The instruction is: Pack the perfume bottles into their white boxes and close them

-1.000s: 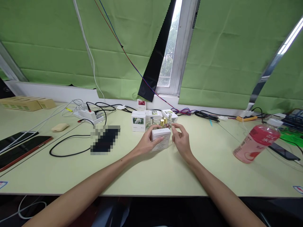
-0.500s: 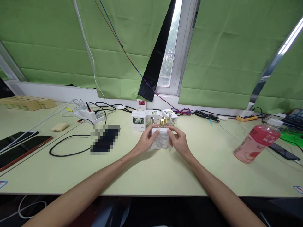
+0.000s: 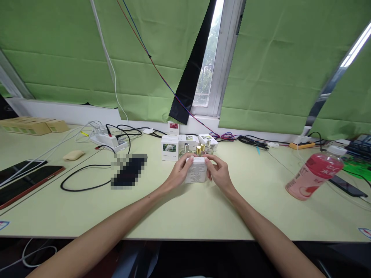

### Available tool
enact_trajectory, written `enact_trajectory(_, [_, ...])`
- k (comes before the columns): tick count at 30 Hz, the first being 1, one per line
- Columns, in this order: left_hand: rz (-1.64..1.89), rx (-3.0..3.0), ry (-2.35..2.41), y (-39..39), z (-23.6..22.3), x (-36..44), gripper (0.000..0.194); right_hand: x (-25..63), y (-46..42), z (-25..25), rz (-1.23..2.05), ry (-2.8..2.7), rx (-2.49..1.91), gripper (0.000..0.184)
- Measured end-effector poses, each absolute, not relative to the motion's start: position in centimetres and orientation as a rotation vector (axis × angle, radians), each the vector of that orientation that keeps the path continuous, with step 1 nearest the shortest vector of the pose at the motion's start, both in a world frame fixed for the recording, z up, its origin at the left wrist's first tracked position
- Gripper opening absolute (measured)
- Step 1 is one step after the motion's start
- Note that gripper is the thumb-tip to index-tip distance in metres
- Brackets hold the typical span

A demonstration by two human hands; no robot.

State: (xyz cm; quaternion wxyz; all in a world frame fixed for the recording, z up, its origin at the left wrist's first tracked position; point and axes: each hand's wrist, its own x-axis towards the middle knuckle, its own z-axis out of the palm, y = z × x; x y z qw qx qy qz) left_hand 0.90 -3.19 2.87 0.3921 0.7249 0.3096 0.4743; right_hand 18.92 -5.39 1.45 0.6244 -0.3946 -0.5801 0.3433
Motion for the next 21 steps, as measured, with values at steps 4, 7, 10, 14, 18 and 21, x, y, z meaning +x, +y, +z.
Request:
enact_trajectory(4, [1.218, 1.851, 0.774, -3.21, 2.86, 0.87, 0.044, 18.89, -5.33, 1.41, 0.801, -1.335, -0.898, 0.041])
enact_trajectory(7, [1.207, 1.853, 0.777, -3.19, 2.83, 0.85, 0.042, 18.9, -5.29, 1.34, 0.801, -1.339, -0.886, 0.038])
enact_trajectory(10, [1.204, 1.856, 0.782, -3.22, 2.86, 0.85, 0.042, 18.91, -5.31, 1.31, 0.801, -1.341, -0.888, 0.038])
enact_trajectory(14, [1.199, 1.847, 0.796, -3.24, 2.9, 0.85, 0.043, 18.92, -5.41, 1.38, 0.801, -1.341, -0.898, 0.038])
enact_trajectory(18, [1.194, 1.847, 0.792, -3.14, 2.79, 0.83, 0.041, 18.92, -5.38, 1.37, 0.803, -1.343, -0.888, 0.037])
enact_trajectory(21, [1.208, 1.861, 0.797, -3.08, 2.7, 0.84, 0.04, 18.93, -5.31, 1.32, 0.804, -1.347, -0.893, 0.038])
